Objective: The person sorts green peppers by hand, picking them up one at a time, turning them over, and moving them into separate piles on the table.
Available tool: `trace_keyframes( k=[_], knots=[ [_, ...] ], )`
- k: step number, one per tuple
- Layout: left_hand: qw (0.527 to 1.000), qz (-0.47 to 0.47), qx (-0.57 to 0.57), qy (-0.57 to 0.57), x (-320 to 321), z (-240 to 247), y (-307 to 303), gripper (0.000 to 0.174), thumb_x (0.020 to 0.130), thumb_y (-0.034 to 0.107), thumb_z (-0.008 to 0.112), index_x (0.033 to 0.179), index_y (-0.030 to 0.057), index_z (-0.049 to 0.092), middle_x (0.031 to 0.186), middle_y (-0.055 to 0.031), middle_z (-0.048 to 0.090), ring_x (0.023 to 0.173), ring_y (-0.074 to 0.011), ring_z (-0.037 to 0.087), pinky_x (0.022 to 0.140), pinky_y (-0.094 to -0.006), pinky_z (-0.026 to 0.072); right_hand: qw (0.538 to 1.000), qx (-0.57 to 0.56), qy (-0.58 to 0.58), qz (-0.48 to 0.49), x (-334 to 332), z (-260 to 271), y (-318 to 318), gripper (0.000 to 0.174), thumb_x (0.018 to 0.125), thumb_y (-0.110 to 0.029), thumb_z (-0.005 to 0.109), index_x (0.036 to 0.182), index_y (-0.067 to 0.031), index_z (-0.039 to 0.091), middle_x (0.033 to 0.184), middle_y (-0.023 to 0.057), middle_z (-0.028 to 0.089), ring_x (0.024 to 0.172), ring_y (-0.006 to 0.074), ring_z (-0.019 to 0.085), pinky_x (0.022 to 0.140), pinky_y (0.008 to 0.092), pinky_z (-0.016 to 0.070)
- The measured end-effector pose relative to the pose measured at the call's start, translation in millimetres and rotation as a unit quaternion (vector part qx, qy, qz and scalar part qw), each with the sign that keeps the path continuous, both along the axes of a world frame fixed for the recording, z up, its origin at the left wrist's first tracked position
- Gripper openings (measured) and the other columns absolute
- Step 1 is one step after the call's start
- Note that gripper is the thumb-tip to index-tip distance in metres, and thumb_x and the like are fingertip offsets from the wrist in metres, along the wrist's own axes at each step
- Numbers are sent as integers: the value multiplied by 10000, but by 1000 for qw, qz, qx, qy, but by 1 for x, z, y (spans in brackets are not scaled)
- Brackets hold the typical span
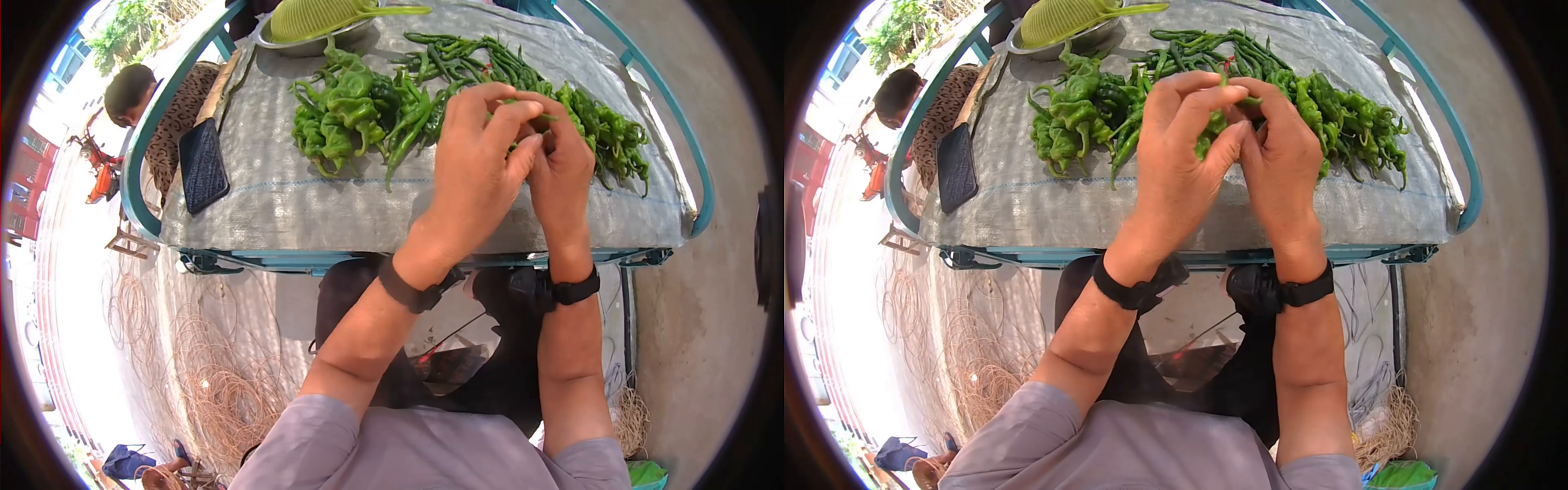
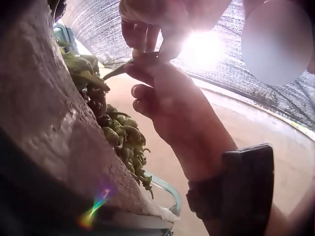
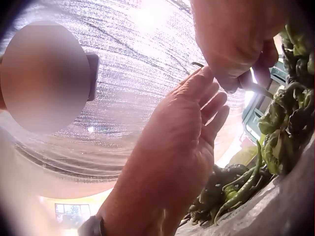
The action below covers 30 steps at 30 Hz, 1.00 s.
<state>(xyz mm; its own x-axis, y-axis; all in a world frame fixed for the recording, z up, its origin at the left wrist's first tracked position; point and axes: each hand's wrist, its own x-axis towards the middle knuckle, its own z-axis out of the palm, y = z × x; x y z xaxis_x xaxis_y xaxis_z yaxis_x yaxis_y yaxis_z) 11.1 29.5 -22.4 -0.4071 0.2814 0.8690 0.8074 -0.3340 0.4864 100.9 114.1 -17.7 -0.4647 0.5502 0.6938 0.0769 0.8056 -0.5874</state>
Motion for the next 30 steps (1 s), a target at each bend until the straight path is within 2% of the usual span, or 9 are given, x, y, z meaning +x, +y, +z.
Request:
trace_keyframes(
  k=[4, 6, 7, 10, 12, 16, 19, 22, 30],
  knots=[
    [987, 117, -106, -38, -17, 6, -18, 265, 824, 46, 720, 1084, 56, 669, 1129, -142, 613, 1026, -312, 586, 846, -396, 502, 996, -56, 24, -69, -2, 7, -6, 244, 913, -156, 705, 1155, -135, 683, 1034, 66, 715, 752, 218, 654, 643, 303, 511],
    [968, 187, -169, -18, -33, 3, -27, 249, 824, 45, 691, 1071, 41, 662, 1158, -159, 600, 1074, -368, 570, 904, -445, 473, 991, 53, -14, -124, -6, 4, 0, 238, 917, -188, 695, 1151, -144, 688, 1022, 64, 716, 828, 237, 668, 694, 342, 523],
    [961, 194, -198, 0, -39, 0, -29, 239, 822, 43, 683, 1061, 34, 667, 1172, -171, 600, 1079, -373, 569, 914, -450, 470, 982, 107, -34, -150, -7, 2, 1, 236, 919, -205, 690, 1149, -148, 691, 1016, 63, 717, 866, 247, 675, 720, 361, 529],
    [935, 214, -275, 60, -47, -16, -30, 214, 813, 36, 663, 1027, 18, 678, 1204, -209, 601, 1101, -386, 567, 939, -459, 464, 974, 58, -141, -167, -7, -4, -1, 249, 913, -223, 681, 1156, -168, 696, 1020, 58, 713, 988, 263, 665, 800, 400, 530],
    [917, 223, -314, 104, -42, -29, -25, 202, 803, 31, 655, 1002, 10, 685, 1213, -237, 601, 1123, -394, 566, 951, -459, 463, 972, 71, -145, -170, -6, -5, -1, 245, 896, -199, 691, 1139, -171, 705, 1044, 57, 704, 1007, 263, 658, 812, 395, 531],
    [888, 286, -341, 117, -32, -33, -21, 139, 792, 31, 647, 928, 15, 671, 1108, -224, 615, 1002, -350, 594, 849, -457, 489, 966, 137, -97, -194, -5, -9, 3, 207, 873, -161, 702, 1078, -163, 726, 1128, 58, 682, 1056, 274, 637, 847, 387, 527],
    [877, 273, -388, 77, -36, -30, -23, 142, 795, 45, 645, 936, 30, 649, 1028, -183, 596, 953, -328, 589, 782, -445, 498, 967, 149, -68, -193, -6, -5, 0, 176, 866, -131, 701, 1037, -154, 737, 1161, 58, 670, 1064, 284, 627, 862, 393, 521],
    [889, 271, -363, 71, -43, -38, -22, 264, 805, -23, 581, 1057, 41, 627, 952, -182, 570, 901, -381, 587, 760, -472, 498, 971, 163, -55, -166, -6, -2, -2, 163, 861, -104, 700, 1013, -149, 739, 1142, 55, 678, 1054, 286, 623, 870, 391, 516],
    [927, 205, -314, -8, -42, -32, -21, 223, 861, -31, 552, 1070, 16, 612, 1003, -191, 590, 941, -371, 594, 786, -453, 508, 985, 136, -23, -106, -8, -4, -4, 160, 853, -51, 695, 998, -111, 728, 1080, 53, 698, 1030, 278, 626, 878, 385, 504]
  ],
)
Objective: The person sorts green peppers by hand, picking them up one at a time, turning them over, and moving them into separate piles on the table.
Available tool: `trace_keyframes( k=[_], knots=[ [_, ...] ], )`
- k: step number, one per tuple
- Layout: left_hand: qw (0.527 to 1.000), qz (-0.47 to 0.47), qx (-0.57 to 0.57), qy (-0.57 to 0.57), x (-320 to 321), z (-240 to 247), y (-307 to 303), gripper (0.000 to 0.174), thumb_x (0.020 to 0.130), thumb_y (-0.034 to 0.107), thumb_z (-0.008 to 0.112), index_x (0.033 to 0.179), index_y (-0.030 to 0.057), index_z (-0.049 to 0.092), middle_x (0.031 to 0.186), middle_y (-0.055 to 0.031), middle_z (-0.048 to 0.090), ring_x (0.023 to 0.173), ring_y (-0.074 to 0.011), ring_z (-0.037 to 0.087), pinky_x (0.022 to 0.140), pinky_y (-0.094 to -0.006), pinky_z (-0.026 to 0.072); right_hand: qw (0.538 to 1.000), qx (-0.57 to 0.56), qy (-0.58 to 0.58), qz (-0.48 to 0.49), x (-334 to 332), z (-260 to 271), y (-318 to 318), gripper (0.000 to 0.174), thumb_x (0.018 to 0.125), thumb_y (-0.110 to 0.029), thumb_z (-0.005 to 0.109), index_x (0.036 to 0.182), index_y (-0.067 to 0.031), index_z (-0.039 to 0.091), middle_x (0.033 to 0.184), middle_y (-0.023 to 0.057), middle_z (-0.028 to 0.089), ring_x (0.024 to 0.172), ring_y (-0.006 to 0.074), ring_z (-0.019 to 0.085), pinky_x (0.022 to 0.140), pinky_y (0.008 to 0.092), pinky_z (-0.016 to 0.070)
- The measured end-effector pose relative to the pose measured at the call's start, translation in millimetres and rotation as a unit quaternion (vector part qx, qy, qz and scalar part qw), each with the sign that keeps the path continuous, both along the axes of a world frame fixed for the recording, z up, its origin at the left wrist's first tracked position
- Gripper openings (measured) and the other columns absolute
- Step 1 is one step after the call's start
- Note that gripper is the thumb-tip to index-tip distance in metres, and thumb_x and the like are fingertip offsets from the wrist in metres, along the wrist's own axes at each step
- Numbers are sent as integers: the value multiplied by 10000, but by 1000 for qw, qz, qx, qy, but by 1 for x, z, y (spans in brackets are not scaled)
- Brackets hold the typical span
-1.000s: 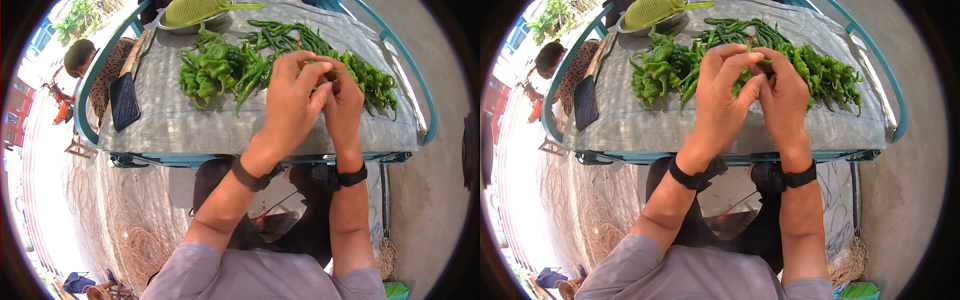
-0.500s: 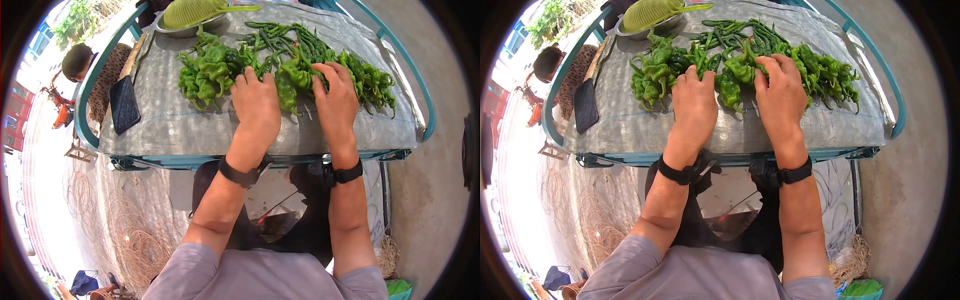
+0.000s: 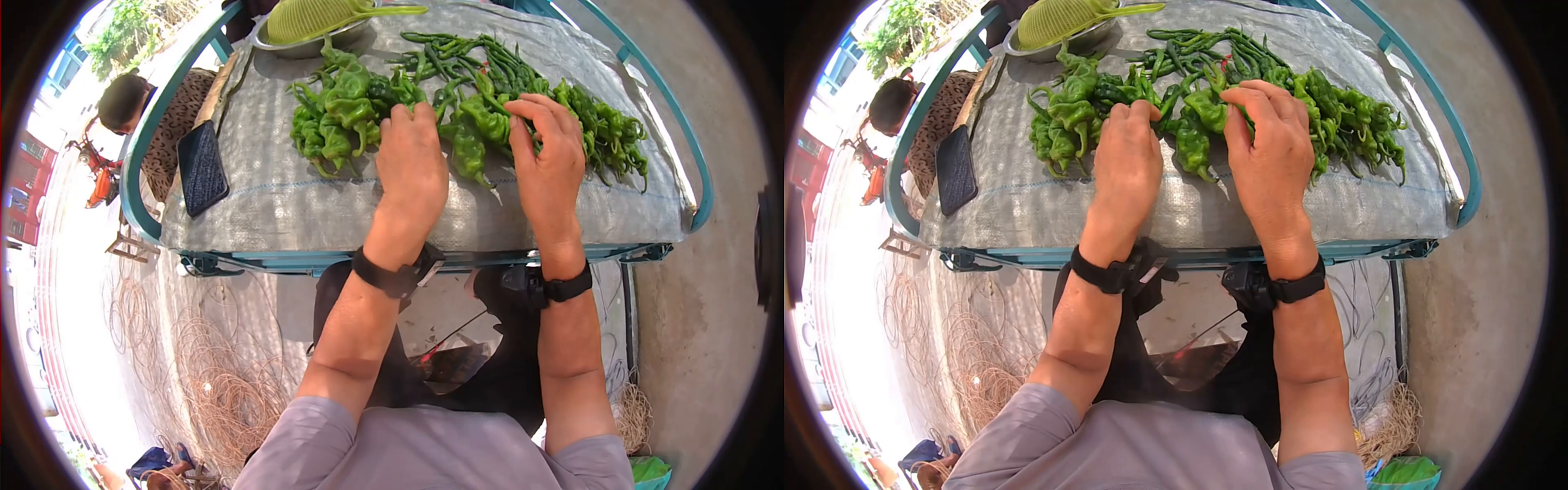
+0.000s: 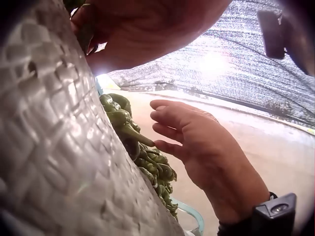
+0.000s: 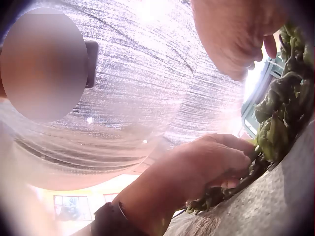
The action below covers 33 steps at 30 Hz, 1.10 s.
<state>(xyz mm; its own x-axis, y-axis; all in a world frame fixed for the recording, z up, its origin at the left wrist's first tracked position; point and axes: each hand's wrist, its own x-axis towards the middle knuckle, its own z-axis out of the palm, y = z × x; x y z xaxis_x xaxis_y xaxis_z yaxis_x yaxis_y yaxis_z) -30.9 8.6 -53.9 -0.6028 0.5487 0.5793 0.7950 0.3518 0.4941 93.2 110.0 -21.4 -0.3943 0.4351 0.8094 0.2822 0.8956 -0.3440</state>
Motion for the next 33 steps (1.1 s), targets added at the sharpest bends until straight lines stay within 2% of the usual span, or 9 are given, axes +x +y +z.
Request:
trace_keyframes(
  k=[4, 7, 10, 11, 14, 19, 27, 31, 33],
  knots=[
    [989, -33, 131, -61, 3, 13, 2, 151, 917, -2, 543, 1059, -22, 592, 1020, -173, 598, 927, -335, 610, 781, -413, 506, 998, 25, 46, 24, -2, 3, -3, 136, 875, -49, 687, 1000, -89, 723, 1033, 63, 703, 922, 238, 647, 779, 348, 517],
    [965, -88, 239, -68, 3, 20, 5, 132, 980, 27, 516, 1092, -15, 573, 1006, -123, 592, 898, -228, 609, 766, -351, 499, 988, -108, 64, 87, -1, 11, -17, 96, 915, -79, 678, 1004, -66, 711, 965, 77, 701, 763, 188, 642, 654, 300, 506],
    [858, -187, 318, -358, 21, 39, -1, 139, 1033, 61, 481, 1139, 8, 553, 1010, -79, 581, 912, -133, 584, 785, -284, 484, 954, -247, 60, 158, -4, 9, -24, 100, 948, -118, 668, 1004, -40, 697, 837, 77, 688, 627, 156, 606, 572, 264, 476],
    [846, -201, 325, -373, 22, 38, -1, 141, 1037, 64, 479, 1151, 16, 548, 1017, -73, 581, 929, -122, 581, 786, -272, 482, 930, -323, 15, 173, -2, 13, -29, 163, 966, -189, 658, 977, -29, 687, 732, 90, 671, 576, 197, 598, 579, 286, 477],
    [804, -234, 361, -410, 23, 36, 0, 147, 1044, 68, 481, 1176, 37, 539, 1040, -61, 578, 968, -107, 578, 780, -249, 487, 922, -325, -122, 171, -4, 11, -31, 249, 969, -283, 652, 941, -38, 686, 701, 110, 662, 569, 235, 610, 579, 312, 477],
    [716, -255, 439, -478, 24, 32, 6, 144, 1038, 72, 507, 1178, 45, 531, 1086, -66, 567, 995, -136, 595, 800, -265, 519, 909, -349, -127, 188, -7, 11, -37, 304, 957, -347, 648, 920, -47, 684, 768, 112, 703, 628, 256, 663, 601, 348, 497],
    [703, -238, 463, -485, 28, 27, 10, 111, 1031, 81, 513, 1134, 46, 531, 1024, -62, 605, 916, -92, 555, 807, -241, 455, 925, -302, -153, 170, -5, 11, -37, 254, 935, -308, 671, 941, -54, 677, 797, 97, 722, 662, 253, 691, 616, 363, 510],
    [709, -242, 452, -484, 26, 26, 9, 170, 1006, 72, 579, 1160, 23, 524, 1073, -68, 583, 985, -139, 596, 885, -265, 481, 945, -288, -100, 119, -3, 7, -34, 228, 960, -290, 636, 939, -68, 679, 779, 107, 711, 675, 277, 692, 619, 390, 506],
    [717, -224, 451, -482, 24, 23, 10, 180, 997, 77, 597, 1158, 32, 532, 1064, -63, 600, 947, -129, 601, 849, -257, 476, 948, -296, -50, 106, -1, 7, -26, 232, 981, -293, 605, 942, -78, 683, 764, 107, 704, 684, 296, 689, 621, 405, 503]
  ],
)
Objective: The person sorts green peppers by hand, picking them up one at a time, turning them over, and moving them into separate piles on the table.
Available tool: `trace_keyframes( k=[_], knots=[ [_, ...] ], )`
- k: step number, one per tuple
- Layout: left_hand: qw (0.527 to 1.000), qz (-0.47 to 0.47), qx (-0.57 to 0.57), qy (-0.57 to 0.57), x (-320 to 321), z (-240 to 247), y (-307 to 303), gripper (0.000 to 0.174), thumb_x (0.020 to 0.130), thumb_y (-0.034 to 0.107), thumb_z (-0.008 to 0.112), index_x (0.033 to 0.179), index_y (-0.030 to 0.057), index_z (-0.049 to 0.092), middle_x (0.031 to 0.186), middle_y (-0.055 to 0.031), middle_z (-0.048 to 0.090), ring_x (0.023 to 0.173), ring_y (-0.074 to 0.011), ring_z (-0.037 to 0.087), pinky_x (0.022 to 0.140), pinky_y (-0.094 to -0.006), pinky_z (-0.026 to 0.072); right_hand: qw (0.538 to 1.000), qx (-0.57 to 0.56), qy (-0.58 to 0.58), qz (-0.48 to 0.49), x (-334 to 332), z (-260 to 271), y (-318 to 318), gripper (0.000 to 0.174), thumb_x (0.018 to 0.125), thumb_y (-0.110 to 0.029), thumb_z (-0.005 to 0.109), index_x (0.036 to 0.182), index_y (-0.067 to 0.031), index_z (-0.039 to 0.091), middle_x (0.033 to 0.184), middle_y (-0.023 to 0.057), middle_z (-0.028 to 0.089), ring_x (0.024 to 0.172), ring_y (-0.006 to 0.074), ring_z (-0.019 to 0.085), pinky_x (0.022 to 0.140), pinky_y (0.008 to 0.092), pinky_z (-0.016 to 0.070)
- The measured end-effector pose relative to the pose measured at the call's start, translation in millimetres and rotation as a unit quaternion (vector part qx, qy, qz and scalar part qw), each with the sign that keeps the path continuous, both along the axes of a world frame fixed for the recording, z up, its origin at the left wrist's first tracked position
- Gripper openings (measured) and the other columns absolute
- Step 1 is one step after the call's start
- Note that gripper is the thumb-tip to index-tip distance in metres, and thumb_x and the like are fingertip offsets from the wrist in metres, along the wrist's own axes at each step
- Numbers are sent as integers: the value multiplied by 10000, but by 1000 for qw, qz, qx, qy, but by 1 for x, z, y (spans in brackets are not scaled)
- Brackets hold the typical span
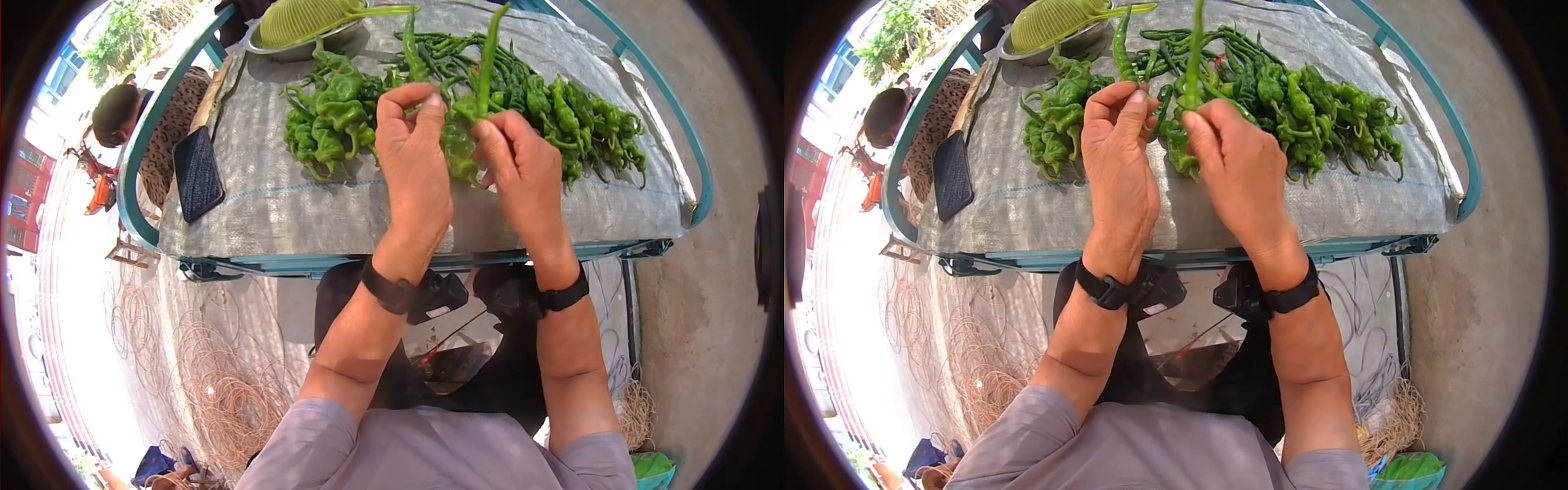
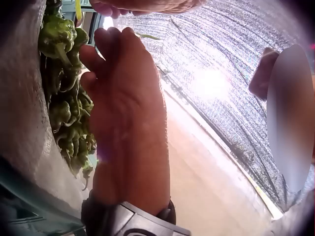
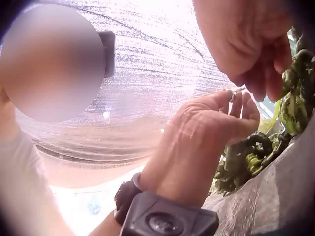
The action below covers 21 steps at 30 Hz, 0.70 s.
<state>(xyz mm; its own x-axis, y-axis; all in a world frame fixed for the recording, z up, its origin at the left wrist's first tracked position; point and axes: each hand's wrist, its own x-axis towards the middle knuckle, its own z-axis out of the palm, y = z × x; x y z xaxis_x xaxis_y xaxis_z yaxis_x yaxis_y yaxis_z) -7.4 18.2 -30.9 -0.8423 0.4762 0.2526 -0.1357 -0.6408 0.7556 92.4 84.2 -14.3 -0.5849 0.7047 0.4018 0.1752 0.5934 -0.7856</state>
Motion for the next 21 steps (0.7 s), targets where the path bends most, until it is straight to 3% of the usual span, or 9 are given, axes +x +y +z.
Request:
trace_keyframes(
  k=[7, 10, 13, 14, 17, 21],
  knots=[
    [997, -45, -56, -3, 6, 11, -5, 282, 974, 101, 629, 1210, 30, 493, 1110, -96, 644, 846, -107, 608, 762, -236, 460, 960, 128, -140, -205, 10, 6, 28, 302, 1004, -351, 564, 939, -81, 683, 783, 102, 695, 742, 331, 683, 666, 419, 506],
    [995, -73, -69, 16, 9, 12, -6, 325, 962, 110, 640, 1227, 24, 472, 1121, -111, 648, 831, -108, 606, 736, -236, 457, 942, 246, -12, -226, 9, -1, 36, 343, 994, -384, 584, 942, -61, 690, 843, 124, 686, 762, 316, 678, 692, 401, 503],
    [992, -88, -86, 30, 15, 10, -1, 327, 946, 96, 654, 1210, 19, 477, 1086, -98, 642, 813, -111, 604, 709, -239, 463, 974, 148, 60, -160, 12, 8, 27, 363, 987, -395, 601, 965, -46, 699, 878, 127, 677, 762, 290, 665, 708, 379, 498],
    [991, -91, -87, 47, 19, 8, 0, 311, 936, 58, 653, 1193, 13, 483, 1042, -83, 632, 803, -105, 600, 682, -237, 476, 988, 88, 33, -124, 14, 8, 24, 349, 996, -372, 597, 978, -41, 706, 857, 114, 673, 728, 281, 643, 697, 371, 492],
    [980, -87, -130, 123, 26, 6, 5, 283, 924, 23, 650, 1163, 8, 498, 1012, -73, 618, 812, -97, 598, 672, -228, 485, 997, 48, 15, -63, 10, 0, 22, 340, 1001, -352, 600, 975, -31, 709, 828, 101, 671, 653, 218, 628, 627, 336, 488],
    [974, -91, -143, 148, 28, 12, 0, 279, 919, 15, 637, 1177, 5, 531, 1028, -77, 656, 761, -83, 595, 650, -244, 499, 987, -104, 120, 9, 12, 10, 17, 251, 989, -248, 641, 1013, -3, 689, 814, 38, 674, 572, 58, 557, 501, 223, 431]
  ],
)
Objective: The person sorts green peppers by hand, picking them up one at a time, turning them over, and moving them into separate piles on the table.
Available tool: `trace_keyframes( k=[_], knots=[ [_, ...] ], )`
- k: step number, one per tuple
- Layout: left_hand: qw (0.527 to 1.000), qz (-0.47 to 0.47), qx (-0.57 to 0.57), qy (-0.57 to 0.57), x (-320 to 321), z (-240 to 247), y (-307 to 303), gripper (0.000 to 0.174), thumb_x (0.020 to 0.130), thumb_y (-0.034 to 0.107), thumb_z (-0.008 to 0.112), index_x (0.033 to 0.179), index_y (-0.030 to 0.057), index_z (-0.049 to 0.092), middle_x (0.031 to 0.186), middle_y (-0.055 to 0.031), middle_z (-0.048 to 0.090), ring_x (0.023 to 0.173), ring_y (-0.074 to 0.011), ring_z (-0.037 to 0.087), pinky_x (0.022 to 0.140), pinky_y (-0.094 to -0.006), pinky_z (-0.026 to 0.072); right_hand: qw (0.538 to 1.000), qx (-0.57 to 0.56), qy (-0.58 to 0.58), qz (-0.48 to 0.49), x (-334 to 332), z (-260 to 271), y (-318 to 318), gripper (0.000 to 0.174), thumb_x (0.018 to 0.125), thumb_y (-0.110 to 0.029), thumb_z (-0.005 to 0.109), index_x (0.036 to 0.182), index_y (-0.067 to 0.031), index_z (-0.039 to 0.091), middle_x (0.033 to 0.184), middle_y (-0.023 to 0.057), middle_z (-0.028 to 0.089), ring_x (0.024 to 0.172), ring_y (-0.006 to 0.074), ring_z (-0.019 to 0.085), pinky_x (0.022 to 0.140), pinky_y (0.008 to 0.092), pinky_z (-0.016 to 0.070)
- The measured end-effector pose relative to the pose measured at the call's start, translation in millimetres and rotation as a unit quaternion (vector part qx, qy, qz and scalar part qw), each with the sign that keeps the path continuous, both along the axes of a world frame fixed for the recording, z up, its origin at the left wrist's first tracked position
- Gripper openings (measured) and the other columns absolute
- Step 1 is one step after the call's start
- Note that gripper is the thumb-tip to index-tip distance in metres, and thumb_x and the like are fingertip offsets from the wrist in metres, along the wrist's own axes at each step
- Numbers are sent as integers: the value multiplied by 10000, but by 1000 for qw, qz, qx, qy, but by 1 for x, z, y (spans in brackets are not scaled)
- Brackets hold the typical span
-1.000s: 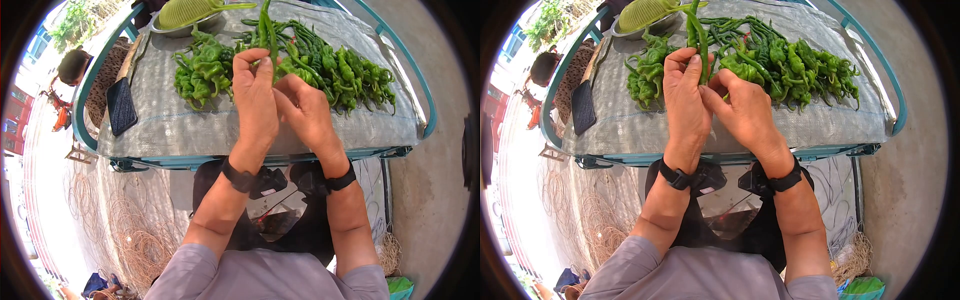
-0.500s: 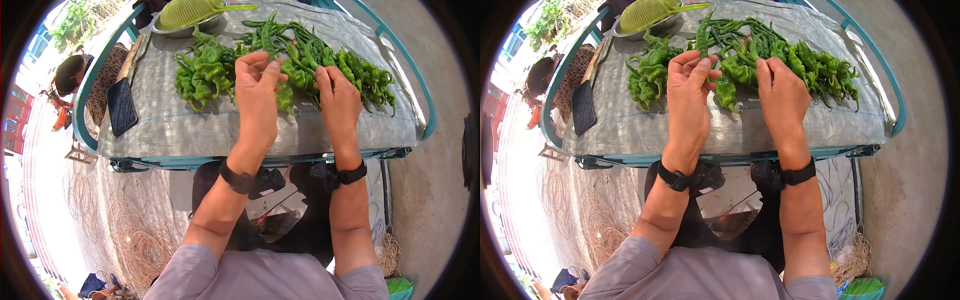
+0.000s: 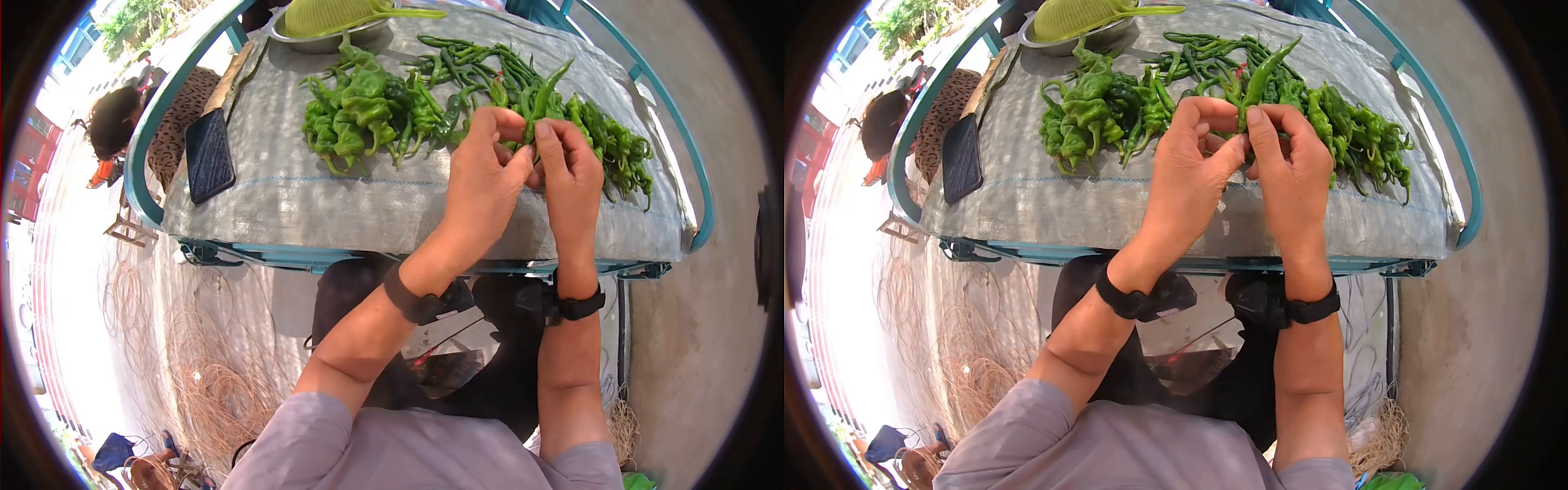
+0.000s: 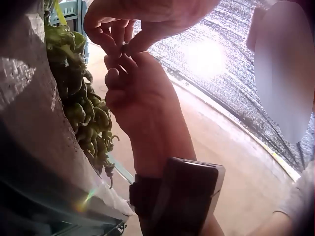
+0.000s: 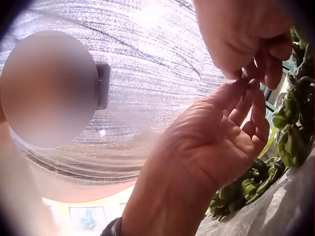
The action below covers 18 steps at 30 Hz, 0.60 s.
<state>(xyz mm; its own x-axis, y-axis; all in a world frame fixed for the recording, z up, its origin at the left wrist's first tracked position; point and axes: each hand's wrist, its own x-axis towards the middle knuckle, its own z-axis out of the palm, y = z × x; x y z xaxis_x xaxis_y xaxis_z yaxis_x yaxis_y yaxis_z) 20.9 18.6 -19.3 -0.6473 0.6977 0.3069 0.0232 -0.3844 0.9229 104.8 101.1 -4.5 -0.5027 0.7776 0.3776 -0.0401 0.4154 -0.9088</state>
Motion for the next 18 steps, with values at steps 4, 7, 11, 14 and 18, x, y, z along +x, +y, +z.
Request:
trace_keyframes(
  k=[4, 7, 11, 14, 18],
  knots=[
    [998, -13, -35, 47, -3, 4, -5, 271, 919, 41, 629, 1188, 33, 597, 1037, -79, 675, 738, -93, 602, 650, -262, 497, 1000, 5, -19, 19, 0, 6, -4, 240, 989, -223, 637, 1068, 0, 681, 815, 22, 667, 585, 60, 551, 506, 225, 441],
    [973, 99, -88, 192, -15, -2, -3, 250, 905, 78, 641, 1154, 56, 644, 1028, -86, 662, 756, -143, 625, 677, -302, 507, 994, 71, -56, -54, -1, 4, -1, 276, 991, -238, 628, 1127, -2, 671, 835, 38, 668, 617, 89, 578, 532, 252, 466],
    [870, 234, -243, 359, -42, -21, -15, 211, 889, 142, 657, 1085, 65, 669, 1027, -130, 642, 822, -280, 665, 733, -398, 529, 954, 209, -144, -157, -1, -11, 19, 340, 981, -238, 612, 1254, -35, 625, 909, 87, 699, 748, 207, 662, 678, 349, 522],
    [820, 215, -339, 409, -49, -23, -24, 184, 877, 167, 662, 1017, 48, 671, 1055, -186, 624, 864, -377, 679, 744, -464, 545, 936, 225, -196, -184, -2, -6, 16, 394, 964, -245, 614, 1327, -93, 589, 953, 100, 715, 853, 276, 687, 778, 407, 520],
    [778, 181, -400, 450, -47, -27, -23, 170, 873, 156, 665, 1002, 46, 673, 1023, -195, 616, 861, -386, 688, 740, -480, 553, 922, 207, -245, -216, -3, -5, 16, 409, 949, -284, 627, 1338, -165, 581, 959, 70, 723, 882, 283, 693, 783, 414, 517]
  ],
)
